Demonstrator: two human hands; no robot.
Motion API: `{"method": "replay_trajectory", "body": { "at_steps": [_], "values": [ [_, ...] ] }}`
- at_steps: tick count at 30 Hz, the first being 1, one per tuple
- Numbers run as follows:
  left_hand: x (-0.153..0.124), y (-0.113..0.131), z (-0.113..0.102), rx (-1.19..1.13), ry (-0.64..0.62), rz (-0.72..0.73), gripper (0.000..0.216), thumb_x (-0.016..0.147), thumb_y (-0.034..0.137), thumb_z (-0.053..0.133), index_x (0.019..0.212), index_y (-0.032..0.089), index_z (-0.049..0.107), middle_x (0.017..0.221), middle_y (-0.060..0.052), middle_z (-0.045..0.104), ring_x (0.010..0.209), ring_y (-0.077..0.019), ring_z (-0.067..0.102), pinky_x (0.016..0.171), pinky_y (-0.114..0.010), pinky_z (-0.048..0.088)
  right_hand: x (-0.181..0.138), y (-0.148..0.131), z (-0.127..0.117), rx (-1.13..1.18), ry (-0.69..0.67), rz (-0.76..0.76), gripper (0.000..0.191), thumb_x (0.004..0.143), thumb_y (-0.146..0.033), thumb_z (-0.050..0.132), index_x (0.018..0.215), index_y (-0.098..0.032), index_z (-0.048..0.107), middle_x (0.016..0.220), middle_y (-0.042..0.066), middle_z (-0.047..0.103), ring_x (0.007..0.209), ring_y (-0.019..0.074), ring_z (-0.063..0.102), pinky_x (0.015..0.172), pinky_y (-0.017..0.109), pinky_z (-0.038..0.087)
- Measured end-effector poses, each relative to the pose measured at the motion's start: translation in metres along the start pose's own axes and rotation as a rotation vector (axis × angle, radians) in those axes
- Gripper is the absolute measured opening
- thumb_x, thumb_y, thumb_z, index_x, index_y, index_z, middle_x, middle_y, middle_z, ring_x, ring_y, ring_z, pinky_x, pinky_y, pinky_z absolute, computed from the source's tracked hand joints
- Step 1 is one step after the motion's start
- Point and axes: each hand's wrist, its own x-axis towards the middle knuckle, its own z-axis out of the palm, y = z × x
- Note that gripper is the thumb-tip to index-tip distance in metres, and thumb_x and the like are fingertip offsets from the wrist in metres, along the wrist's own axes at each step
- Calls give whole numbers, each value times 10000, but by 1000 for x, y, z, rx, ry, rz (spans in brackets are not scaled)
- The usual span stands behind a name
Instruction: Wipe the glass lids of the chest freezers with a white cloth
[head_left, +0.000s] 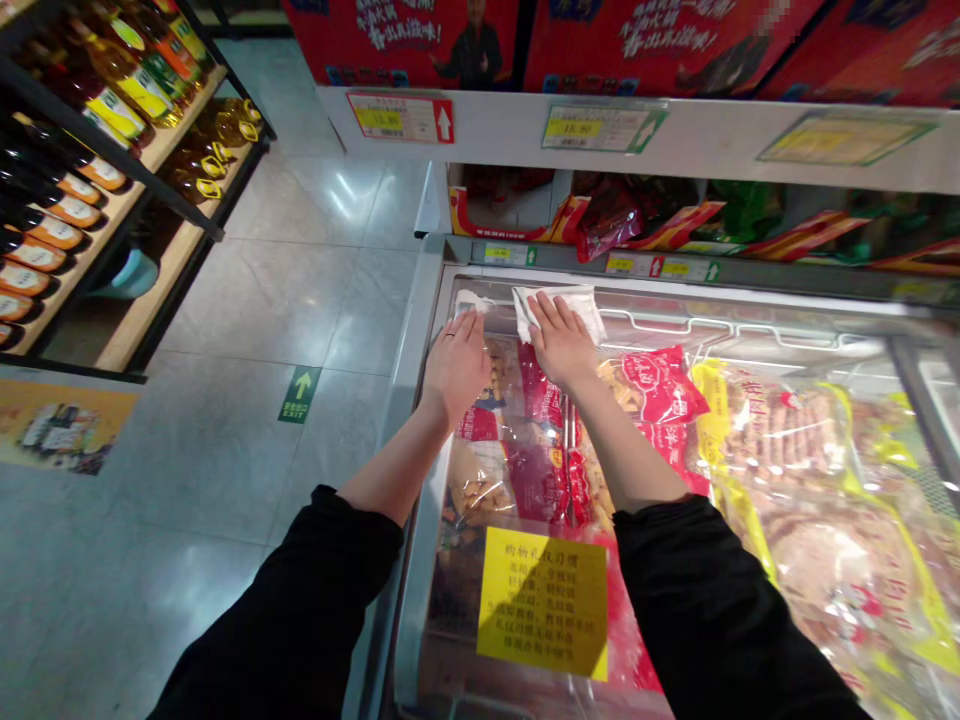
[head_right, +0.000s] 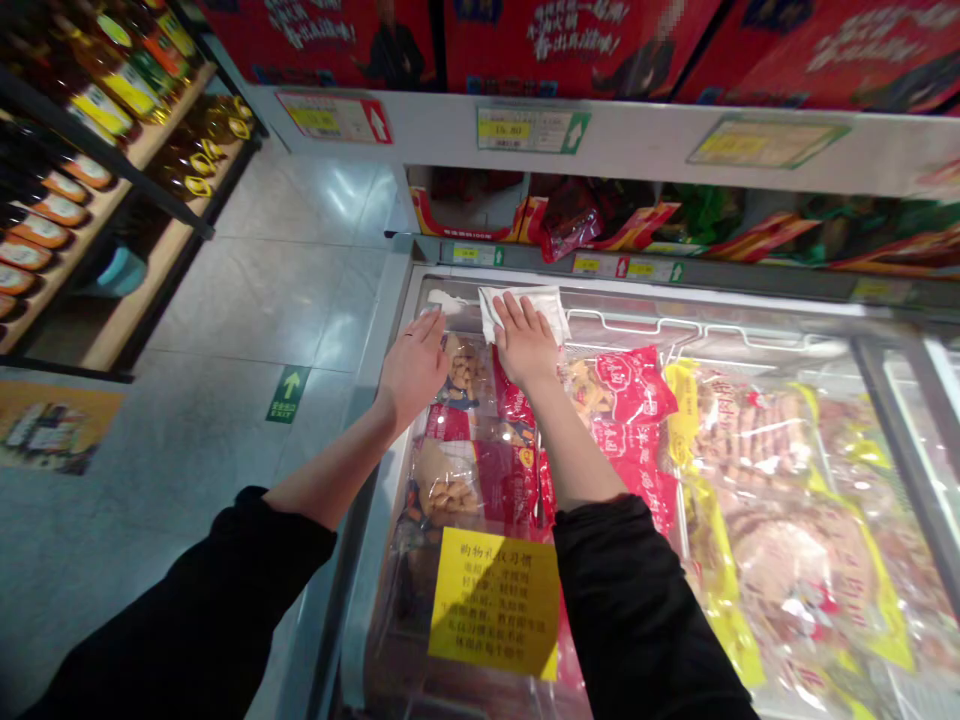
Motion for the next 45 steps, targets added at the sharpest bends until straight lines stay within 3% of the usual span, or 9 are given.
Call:
{"method": "replay_trajectory", "body": {
  "at_steps": [5,10,18,22,26,32,38,42,45],
  "values": [
    [-3,2,-2,-13,32,-20,568,1004,107,452,1562,13,507,1663,-193,531,1576,-262,474,1332,-417,356,-18,2,3,47,50,60,644,1091,-341,267,1720,-227,345,1800,-1,304,1679,266,247,1373,540,240],
    [-6,3,0,-45,96,-113,524,1047,151,455,1534,-26,530,1638,-248,539,1570,-288,485,1322,-430,380,-34,-10,11,60,63,-1,627,1104,-339,267,1708,-213,374,1786,16,338,1670,285,275,1361,564,273],
    [-6,2,0,-78,110,-155,529,1002,83,467,1521,51,562,1624,-197,575,1551,-255,512,1310,-415,405,14,-29,16,85,39,-180,583,1124,-346,319,1688,-236,417,1759,8,403,1653,266,320,1360,524,291],
    [-7,2,0,-80,106,-150,518,1010,92,471,1514,18,561,1620,-213,575,1552,-264,508,1317,-409,391,24,-22,13,77,70,-123,589,1106,-292,349,1689,-248,416,1756,14,410,1647,270,336,1351,535,315],
    [-7,2,-1,-104,105,-148,520,1006,86,481,1516,10,556,1620,-227,569,1554,-277,506,1312,-435,402,3,-18,12,65,108,17,593,1107,-273,315,1687,-204,418,1763,39,397,1656,286,314,1352,534,308],
    [-5,2,-1,-128,79,-165,540,998,86,482,1530,26,544,1646,-232,537,1577,-275,477,1308,-442,404,-30,-38,16,47,46,-48,600,1108,-300,328,1696,-201,397,1777,36,362,1669,288,275,1352,531,299],
    [-4,2,-1,-112,70,-171,552,1007,93,454,1548,7,523,1640,-219,549,1577,-264,477,1314,-403,393,11,-56,15,101,-3,-148,594,1102,-306,331,1683,-221,425,1770,39,379,1659,274,307,1345,543,309],
    [-6,2,-1,-104,78,-168,552,1012,102,448,1554,24,519,1655,-209,536,1585,-250,466,1313,-395,394,39,-57,13,142,12,-92,588,1102,-323,333,1675,-241,439,1772,26,377,1655,268,316,1351,544,293],
    [-6,1,0,-108,78,-179,552,1009,100,445,1549,16,520,1656,-216,531,1581,-256,471,1311,-400,399,36,-57,14,153,22,-40,594,1100,-318,326,1673,-205,439,1771,39,380,1660,269,304,1357,530,279]
  ]
}}
